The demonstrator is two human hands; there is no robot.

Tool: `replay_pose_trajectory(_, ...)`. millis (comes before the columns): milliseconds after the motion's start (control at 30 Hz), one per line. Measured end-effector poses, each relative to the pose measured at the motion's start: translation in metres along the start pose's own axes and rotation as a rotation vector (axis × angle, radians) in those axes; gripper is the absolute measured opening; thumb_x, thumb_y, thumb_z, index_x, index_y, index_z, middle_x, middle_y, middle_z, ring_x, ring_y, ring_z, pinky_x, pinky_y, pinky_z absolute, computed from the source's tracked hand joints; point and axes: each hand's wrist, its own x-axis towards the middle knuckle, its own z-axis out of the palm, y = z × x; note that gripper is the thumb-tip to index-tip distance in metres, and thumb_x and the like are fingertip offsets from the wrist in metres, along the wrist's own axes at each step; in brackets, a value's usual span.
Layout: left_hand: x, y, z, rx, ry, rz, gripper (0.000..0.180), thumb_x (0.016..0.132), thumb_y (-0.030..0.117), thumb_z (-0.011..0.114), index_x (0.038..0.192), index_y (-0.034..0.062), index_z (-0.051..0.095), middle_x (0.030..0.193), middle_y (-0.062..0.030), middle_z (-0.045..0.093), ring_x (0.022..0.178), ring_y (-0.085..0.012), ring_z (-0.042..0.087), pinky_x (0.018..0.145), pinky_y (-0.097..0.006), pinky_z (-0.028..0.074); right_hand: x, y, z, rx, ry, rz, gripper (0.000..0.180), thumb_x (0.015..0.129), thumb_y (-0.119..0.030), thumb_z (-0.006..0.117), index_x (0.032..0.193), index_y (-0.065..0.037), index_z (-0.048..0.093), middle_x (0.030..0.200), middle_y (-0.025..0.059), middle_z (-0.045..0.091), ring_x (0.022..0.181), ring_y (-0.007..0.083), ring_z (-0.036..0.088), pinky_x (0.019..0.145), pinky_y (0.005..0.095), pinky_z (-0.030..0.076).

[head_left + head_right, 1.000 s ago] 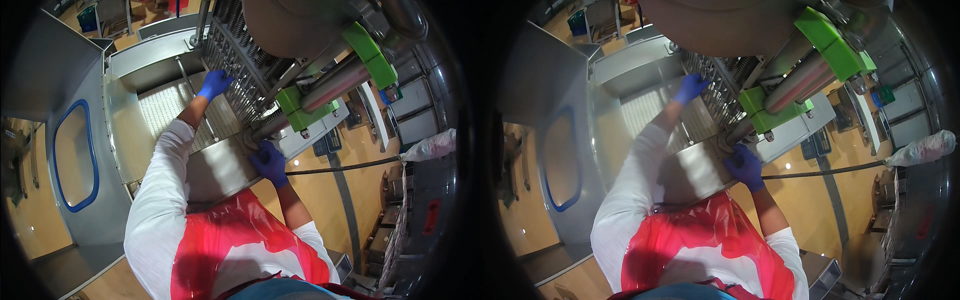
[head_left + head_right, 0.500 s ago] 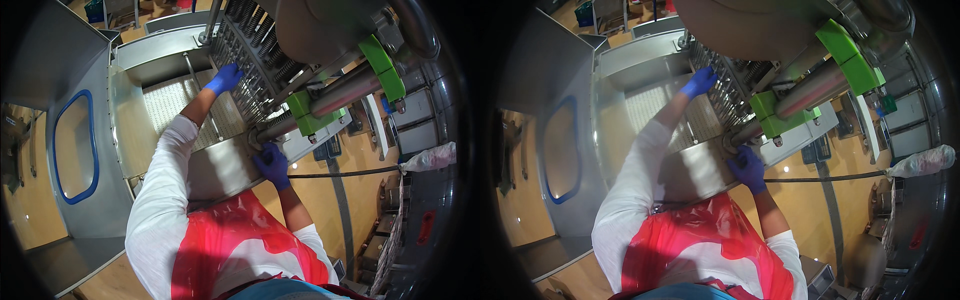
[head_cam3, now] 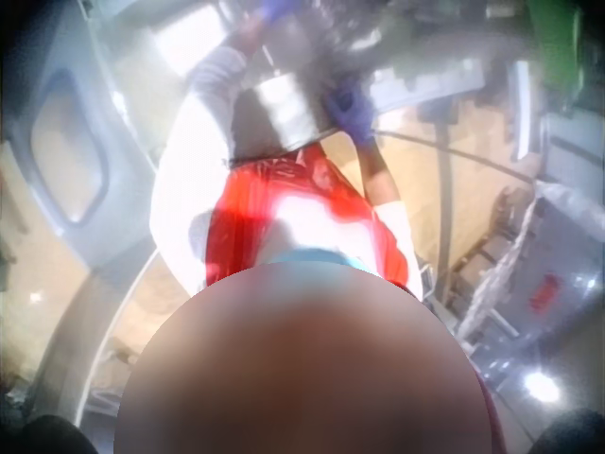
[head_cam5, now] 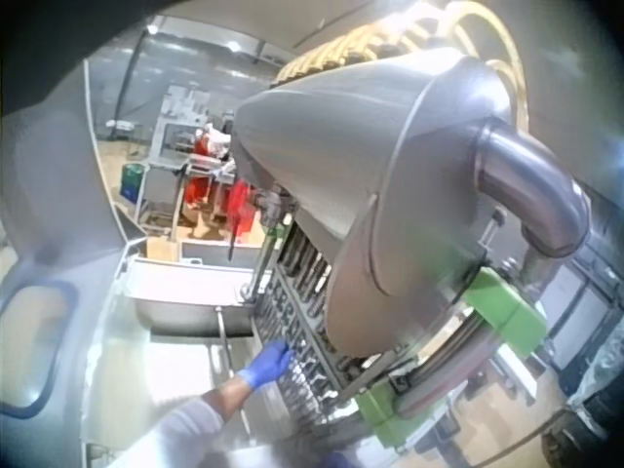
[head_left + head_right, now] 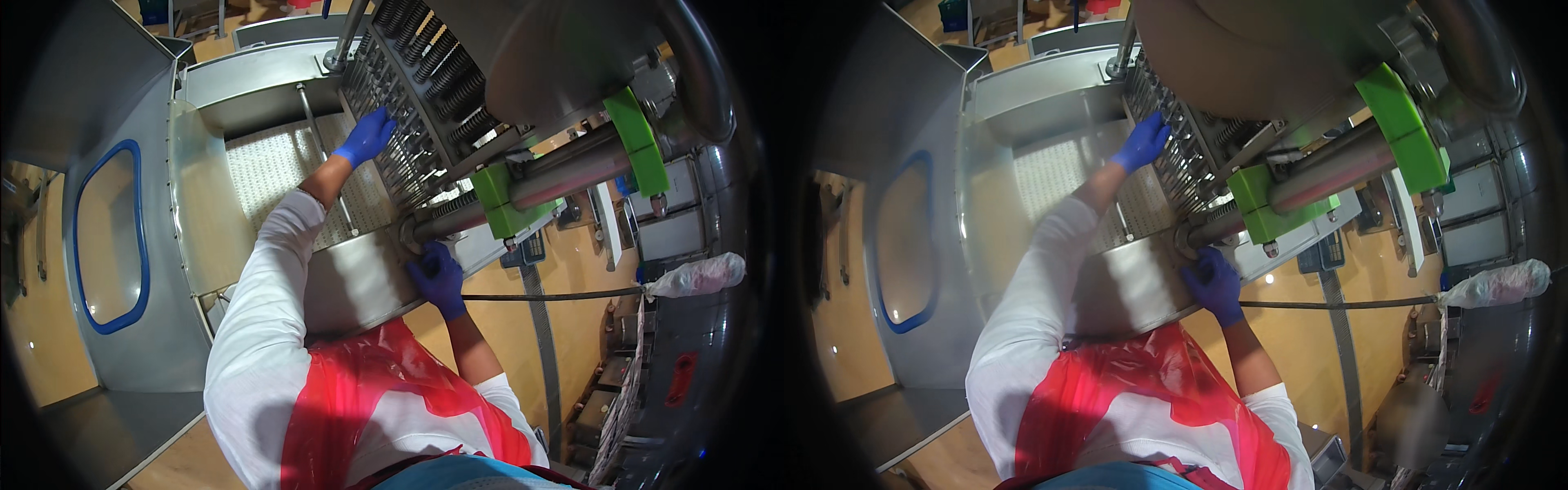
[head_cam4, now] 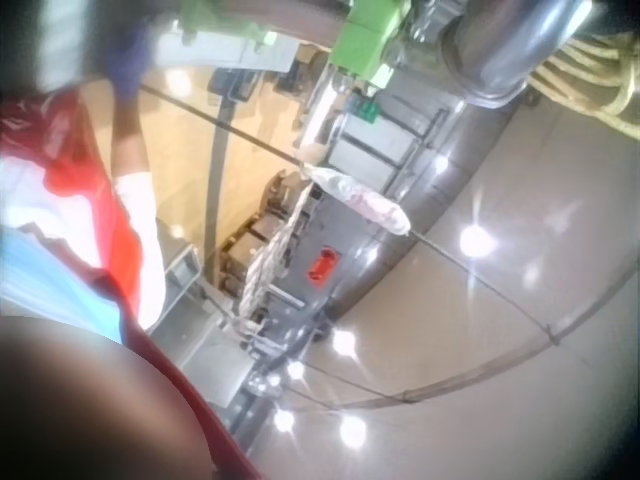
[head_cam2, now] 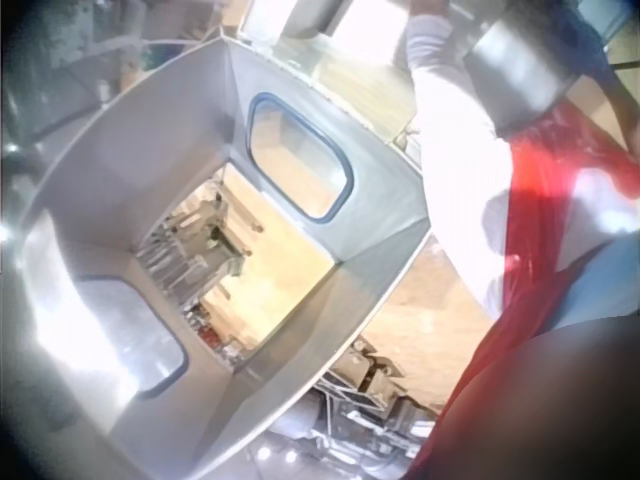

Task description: The person places a metal tray into a machine, then repeatedly inserts and removes cylindrical metal parts from the machine's spring-loaded slots. The person also handles a plastic bag containing yellow objects.

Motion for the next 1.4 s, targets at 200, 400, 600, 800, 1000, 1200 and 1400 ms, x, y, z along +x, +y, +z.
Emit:
replay_pose_trajectory(200,0.001,0.006,-0.002,0.033,-0.011,-0.002,0.026,0.093,0.021,0.057,0.102,-0.0024,0.055,0.090,-0.0288,0.063,0.088,-0.0496,0.059,0.075,-0.052,0.047,-0.004,0.002,0.001,0.031,-0.003,0.008,0.049,0.072,-0.030,0.084,0.109,-0.007,0.063,0.078,0.0051,0.063,0.071,0.0227,0.063,0.067,0.0361,0.053)
replay_pose_trajectory(400,0.016,0.004,-0.015,0.125,-0.124,0.034,0.028,0.091,0.024,0.061,0.101,-0.0017,0.057,0.089,-0.0271,0.064,0.087,-0.0487,0.059,0.075,-0.051,0.047,-0.002,0.002,0.001,-0.023,-0.029,-0.041,0.052,0.071,-0.030,0.084,0.112,-0.007,0.061,0.081,0.0044,0.064,0.071,0.0219,0.063,0.066,0.0363,0.053)
replay_pose_trajectory(600,0.003,-0.003,-0.006,0.066,-0.035,-0.041,0.030,0.092,0.022,0.060,0.107,-0.0025,0.059,0.089,-0.0272,0.065,0.087,-0.0473,0.061,0.074,-0.048,0.049,-0.004,0.000,0.001,-0.006,-0.045,0.015,0.053,0.072,-0.031,0.083,0.114,-0.008,0.060,0.082,0.0044,0.063,0.071,0.0222,0.064,0.066,0.0372,0.053)
replay_pose_trajectory(800,0.007,0.014,-0.003,0.140,0.041,-0.076,0.029,0.090,0.023,0.061,0.106,-0.0020,0.059,0.086,-0.0269,0.065,0.082,-0.0467,0.063,0.071,-0.049,0.050,-0.003,0.003,0.002,-0.043,-0.024,-0.022,0.052,0.073,-0.033,0.083,0.113,-0.008,0.060,0.084,0.0050,0.064,0.072,0.0225,0.065,0.065,0.0371,0.054)
replay_pose_trajectory(1000,0.001,0.003,-0.006,-0.015,0.005,-0.066,0.027,0.088,0.025,0.059,0.101,0.0010,0.062,0.089,-0.0283,0.065,0.088,-0.0469,0.062,0.077,-0.053,0.049,-0.004,-0.005,0.001,0.005,-0.010,-0.018,0.049,0.071,-0.025,0.085,0.109,-0.009,0.059,0.080,0.0046,0.063,0.066,0.0210,0.064,0.061,0.0349,0.053)
replay_pose_trajectory(1200,0.017,0.022,-0.010,0.121,0.044,-0.089,0.031,0.087,0.024,0.061,0.106,0.0003,0.063,0.084,-0.0276,0.065,0.082,-0.0468,0.063,0.074,-0.052,0.050,-0.004,-0.001,0.001,-0.010,-0.001,-0.030,0.051,0.072,-0.030,0.084,0.112,-0.009,0.059,0.079,0.0037,0.064,0.067,0.0223,0.065,0.062,0.0373,0.053)
replay_pose_trajectory(1400,0.012,0.026,-0.012,0.044,0.050,-0.089,0.028,0.087,0.021,0.063,0.100,-0.0030,0.064,0.083,-0.0291,0.064,0.080,-0.0472,0.062,0.069,-0.049,0.049,0.000,0.001,0.004,-0.015,0.009,-0.096,0.050,0.072,-0.026,0.085,0.111,-0.009,0.060,0.076,0.0027,0.063,0.065,0.0208,0.063,0.060,0.0354,0.053)
